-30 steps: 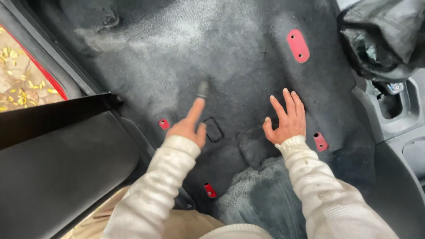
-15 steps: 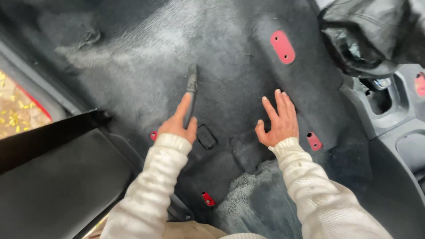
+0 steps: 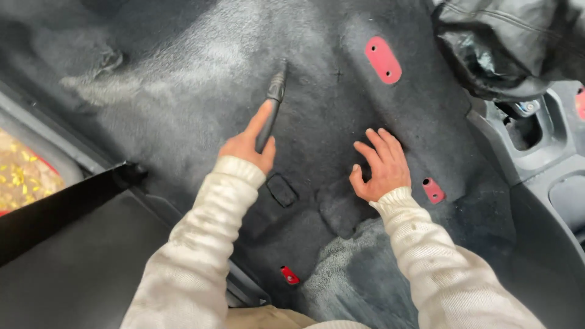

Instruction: The person uses a vacuum cleaner hose with a nozzle attachment to clean the dark grey carpeted floor of a car's passenger side. They systematically move the nozzle across the floor, around red seatbelt anchors, and into crevices near the door sill and center console.

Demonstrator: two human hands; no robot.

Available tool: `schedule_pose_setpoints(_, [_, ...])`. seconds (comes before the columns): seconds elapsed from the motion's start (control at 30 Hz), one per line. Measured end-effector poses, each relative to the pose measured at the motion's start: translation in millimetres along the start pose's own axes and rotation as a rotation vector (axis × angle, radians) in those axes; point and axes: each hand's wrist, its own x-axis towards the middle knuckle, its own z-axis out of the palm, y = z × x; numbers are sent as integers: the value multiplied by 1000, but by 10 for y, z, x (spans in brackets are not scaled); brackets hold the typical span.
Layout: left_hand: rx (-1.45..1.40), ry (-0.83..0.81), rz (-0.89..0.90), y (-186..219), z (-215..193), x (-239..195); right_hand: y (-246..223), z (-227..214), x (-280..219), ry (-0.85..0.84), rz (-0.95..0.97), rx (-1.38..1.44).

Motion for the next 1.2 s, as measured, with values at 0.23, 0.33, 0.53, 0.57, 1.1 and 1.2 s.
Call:
schedule_pose_setpoints(0.23, [155, -189, 224, 197, 108, 115, 57, 67, -1, 3, -7, -10])
schedule_pose_setpoints(0.33, [-74, -60, 206, 195, 361, 29, 29, 23, 0, 23, -26, 1])
schedule_pose_setpoints(0.53, [-239, 116, 456, 313, 509, 47, 159, 96, -11, 29, -91, 68])
schedule_pose_setpoints(0.57, [-216, -27, 140, 590, 291, 83, 162, 94, 25, 49, -112, 89])
schedule_pose_setpoints(1.1, [-1538, -187, -50, 796, 1157, -557, 196, 114, -89, -10, -79, 58])
schedule_pose_setpoints(1.2, [-1590, -228, -275, 762, 1548, -710, 235, 168, -129, -26, -36, 62])
